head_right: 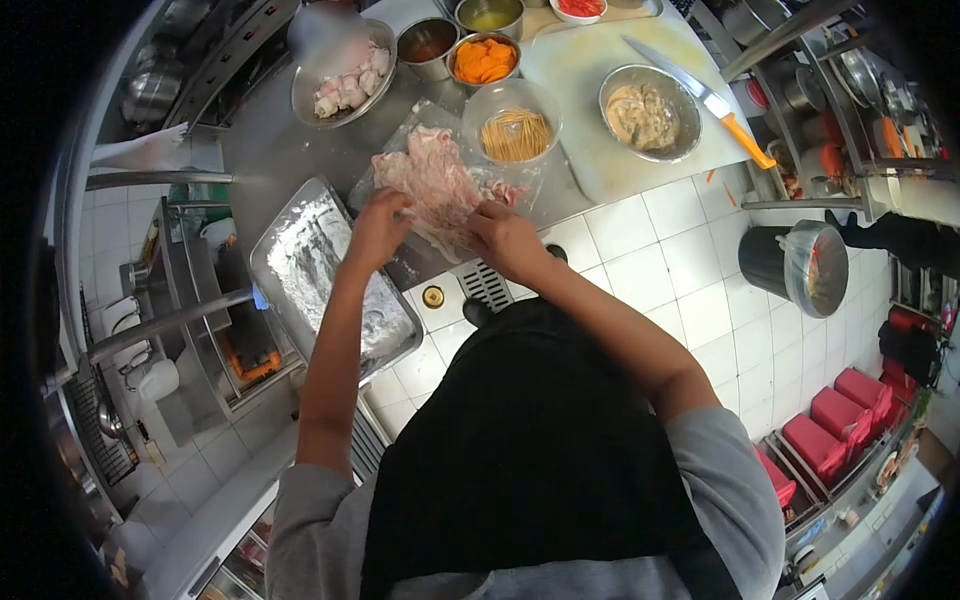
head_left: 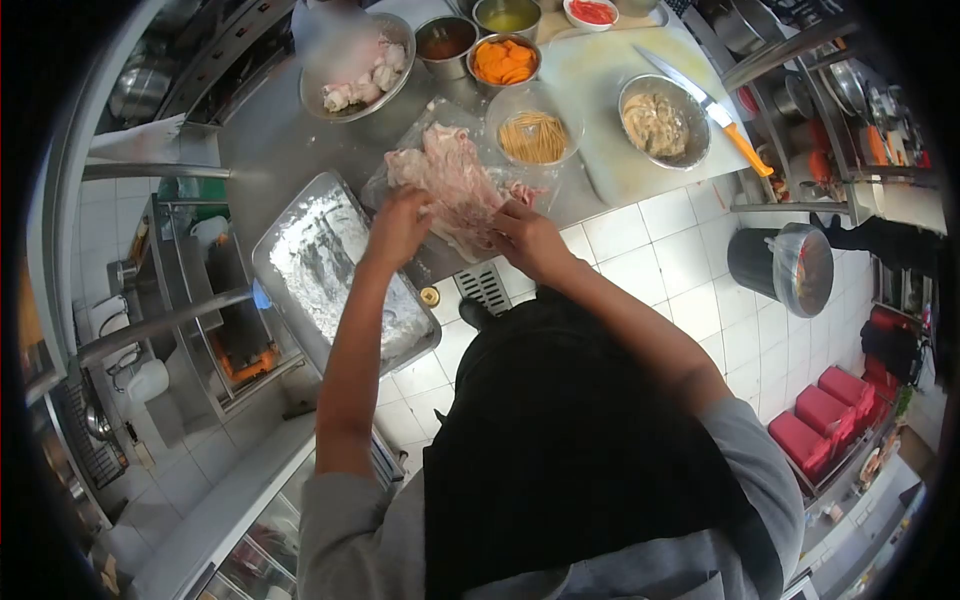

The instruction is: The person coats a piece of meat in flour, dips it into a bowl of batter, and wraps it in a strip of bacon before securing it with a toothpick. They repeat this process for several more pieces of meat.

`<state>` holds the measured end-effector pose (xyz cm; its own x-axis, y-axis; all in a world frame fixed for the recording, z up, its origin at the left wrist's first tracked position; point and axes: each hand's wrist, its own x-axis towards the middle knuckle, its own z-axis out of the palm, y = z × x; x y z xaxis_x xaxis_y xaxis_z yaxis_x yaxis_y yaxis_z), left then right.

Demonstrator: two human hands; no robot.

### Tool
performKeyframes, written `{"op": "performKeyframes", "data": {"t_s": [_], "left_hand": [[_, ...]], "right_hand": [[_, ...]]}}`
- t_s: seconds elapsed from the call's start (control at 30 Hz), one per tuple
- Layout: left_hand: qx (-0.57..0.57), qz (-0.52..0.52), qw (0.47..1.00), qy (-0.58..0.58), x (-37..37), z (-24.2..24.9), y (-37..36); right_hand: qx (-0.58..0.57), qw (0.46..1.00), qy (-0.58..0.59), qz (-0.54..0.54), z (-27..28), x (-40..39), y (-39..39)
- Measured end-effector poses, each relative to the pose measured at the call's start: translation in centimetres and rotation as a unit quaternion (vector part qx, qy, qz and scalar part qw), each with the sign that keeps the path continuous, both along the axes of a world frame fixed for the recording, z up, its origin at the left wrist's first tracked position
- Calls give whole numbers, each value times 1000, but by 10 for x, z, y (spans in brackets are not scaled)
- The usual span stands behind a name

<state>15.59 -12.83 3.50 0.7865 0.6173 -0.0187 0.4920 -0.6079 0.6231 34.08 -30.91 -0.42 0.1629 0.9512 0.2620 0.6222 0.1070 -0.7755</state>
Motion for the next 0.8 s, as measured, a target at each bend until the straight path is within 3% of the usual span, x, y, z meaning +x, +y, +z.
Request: {"op": "performKeyframes", "data": {"t_s": [0.07,0.33,0.43,0.6,0.7,0.8], "left_hand": [[39,-61,997,21,-7,-6,-16],[65,-32,997,-38,-19,-14,-21],[27,16,994,-103,-29,-15,-7],[-25,58,986,-154,-47,-13,2],[0,13,987,-159,-43,-17,-5],[77,-47,993,-71,-29,-22,-16]], "right_hand": [[0,1000,-28,-12,-9,-14,11],[9,983,-174,-55,-31,-39,30],[-29,981,-183,-59,-27,-36,34],[-75,993,-88,-15,-13,-23,38],[-112,989,-93,0,-6,-22,46],[-125,988,-95,12,2,-22,52]]}}
